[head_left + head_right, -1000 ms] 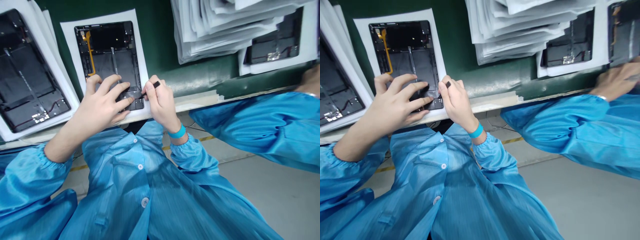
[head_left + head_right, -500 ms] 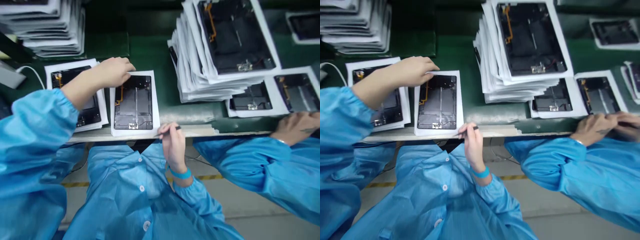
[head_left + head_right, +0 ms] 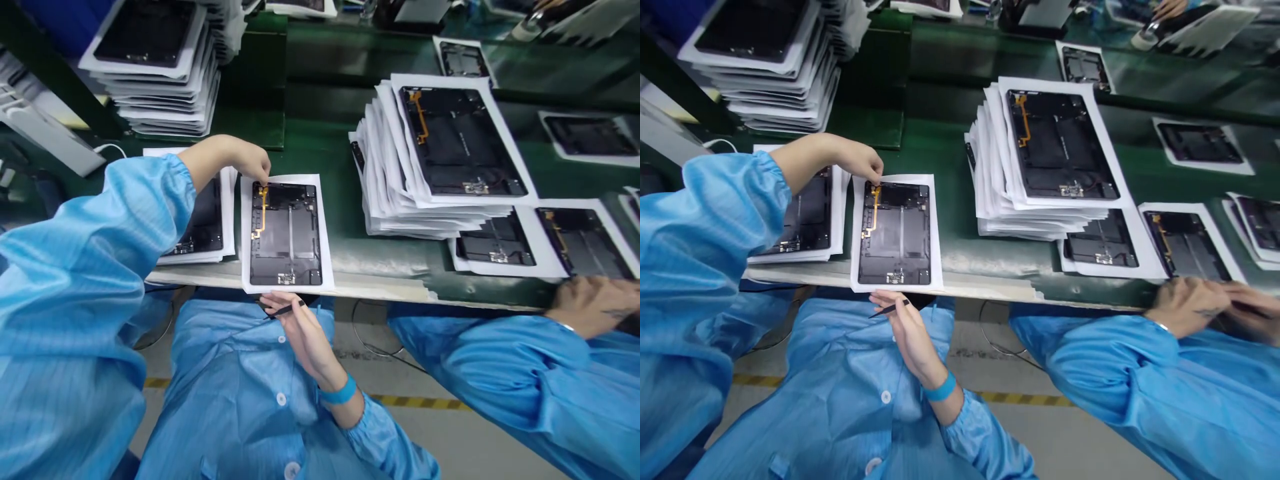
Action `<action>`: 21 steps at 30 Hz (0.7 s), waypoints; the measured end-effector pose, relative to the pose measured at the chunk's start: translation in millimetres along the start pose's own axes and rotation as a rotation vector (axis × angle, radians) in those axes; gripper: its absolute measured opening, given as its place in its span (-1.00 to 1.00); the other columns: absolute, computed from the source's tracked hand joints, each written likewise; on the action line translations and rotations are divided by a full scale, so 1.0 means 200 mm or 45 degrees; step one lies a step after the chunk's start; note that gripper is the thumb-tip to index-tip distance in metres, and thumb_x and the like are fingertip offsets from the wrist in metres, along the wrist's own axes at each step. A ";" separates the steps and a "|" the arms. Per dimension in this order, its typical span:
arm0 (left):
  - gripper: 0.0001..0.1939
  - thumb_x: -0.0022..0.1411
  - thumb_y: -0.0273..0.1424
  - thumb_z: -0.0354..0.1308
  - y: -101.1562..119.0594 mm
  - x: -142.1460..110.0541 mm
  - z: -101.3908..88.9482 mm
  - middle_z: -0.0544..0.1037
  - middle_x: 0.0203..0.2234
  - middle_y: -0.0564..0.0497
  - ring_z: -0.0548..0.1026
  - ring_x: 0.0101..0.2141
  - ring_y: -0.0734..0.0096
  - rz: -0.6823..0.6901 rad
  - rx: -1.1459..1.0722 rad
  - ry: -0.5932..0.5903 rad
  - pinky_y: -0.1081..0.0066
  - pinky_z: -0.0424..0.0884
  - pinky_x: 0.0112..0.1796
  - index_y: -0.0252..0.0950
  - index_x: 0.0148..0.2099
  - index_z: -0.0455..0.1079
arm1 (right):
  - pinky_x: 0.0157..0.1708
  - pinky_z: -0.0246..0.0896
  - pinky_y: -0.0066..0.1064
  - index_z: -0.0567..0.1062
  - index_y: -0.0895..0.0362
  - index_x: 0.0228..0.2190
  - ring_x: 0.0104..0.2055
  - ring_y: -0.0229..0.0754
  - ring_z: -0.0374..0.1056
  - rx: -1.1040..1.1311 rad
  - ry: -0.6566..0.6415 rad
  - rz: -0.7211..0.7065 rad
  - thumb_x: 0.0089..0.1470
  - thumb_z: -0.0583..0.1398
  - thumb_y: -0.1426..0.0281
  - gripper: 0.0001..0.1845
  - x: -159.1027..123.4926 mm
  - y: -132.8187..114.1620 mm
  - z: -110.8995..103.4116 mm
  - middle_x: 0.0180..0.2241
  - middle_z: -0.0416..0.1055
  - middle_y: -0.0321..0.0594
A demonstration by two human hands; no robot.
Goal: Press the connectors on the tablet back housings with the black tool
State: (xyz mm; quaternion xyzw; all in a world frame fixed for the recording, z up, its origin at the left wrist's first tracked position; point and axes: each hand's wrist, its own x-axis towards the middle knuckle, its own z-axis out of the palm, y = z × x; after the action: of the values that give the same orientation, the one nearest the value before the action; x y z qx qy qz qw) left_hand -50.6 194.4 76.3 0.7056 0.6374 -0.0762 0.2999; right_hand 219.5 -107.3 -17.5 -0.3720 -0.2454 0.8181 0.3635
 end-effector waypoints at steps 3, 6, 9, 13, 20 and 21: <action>-0.78 0.00 -0.34 0.32 0.01 -0.10 0.01 0.58 -0.37 0.04 0.61 -0.06 -0.01 0.065 -0.131 0.015 0.27 0.45 0.02 -0.20 -0.25 0.67 | 0.32 0.41 -0.15 0.81 -0.08 -0.03 0.09 -0.06 0.62 0.056 0.144 -0.025 0.16 0.50 -0.19 -0.45 -0.01 0.00 -0.01 -0.04 0.77 -0.17; -0.75 0.05 -0.36 0.23 0.02 -0.19 0.02 0.60 -0.33 0.04 0.61 -0.10 0.08 0.108 -0.230 0.010 0.30 0.44 -0.04 -0.22 -0.23 0.68 | 0.23 0.47 -0.21 0.83 -0.09 -0.06 0.01 -0.10 0.62 0.029 0.291 -0.106 0.09 0.55 -0.17 -0.46 -0.03 0.01 -0.02 -0.09 0.78 -0.20; -0.74 0.09 -0.39 0.17 0.02 -0.31 -0.01 0.55 -0.36 0.01 0.61 -0.11 0.06 0.128 -0.252 0.000 0.26 0.46 -0.03 -0.25 -0.23 0.67 | 0.19 0.48 -0.21 0.83 -0.09 -0.06 -0.03 -0.11 0.61 -0.035 0.341 -0.183 0.13 0.53 -0.16 -0.48 -0.05 0.01 -0.02 -0.14 0.77 -0.21; -0.63 0.29 -0.44 0.11 -0.03 -0.52 -0.14 0.62 -0.29 0.05 0.57 -0.22 0.29 0.116 -0.100 0.064 0.31 0.45 -0.04 -0.25 -0.01 0.71 | 0.28 0.46 -0.10 0.81 -0.05 0.00 0.02 -0.05 0.63 -0.144 0.235 -0.192 0.30 0.43 -0.14 -0.50 -0.08 0.00 0.05 -0.09 0.77 -0.16; -0.86 0.54 -0.40 0.29 -0.38 -0.76 -0.33 0.67 -0.22 0.07 0.59 -0.22 0.39 -0.129 -0.038 0.281 0.29 0.58 0.00 -0.34 0.02 0.63 | 0.29 0.47 -0.06 0.78 -0.01 0.08 0.05 0.02 0.67 -0.048 -0.227 -0.077 0.32 0.41 -0.10 -0.47 0.16 0.07 0.45 -0.04 0.79 -0.09; -0.78 0.56 -0.27 0.34 -0.46 -0.75 -0.33 0.66 -0.20 0.04 0.62 -0.21 0.36 -0.157 -0.058 0.392 0.26 0.62 -0.02 -0.36 0.00 0.61 | 0.31 0.46 -0.05 0.78 -0.01 0.06 0.07 0.02 0.68 0.009 -0.276 -0.027 0.29 0.43 -0.09 -0.48 0.21 0.10 0.51 0.02 0.78 -0.10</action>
State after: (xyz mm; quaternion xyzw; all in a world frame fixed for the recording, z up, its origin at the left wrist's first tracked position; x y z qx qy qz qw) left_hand -181.1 101.2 172.7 0.6616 0.7195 0.0288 0.2093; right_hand 111.3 -99.7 13.6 -0.2775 -0.2842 0.8505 0.3447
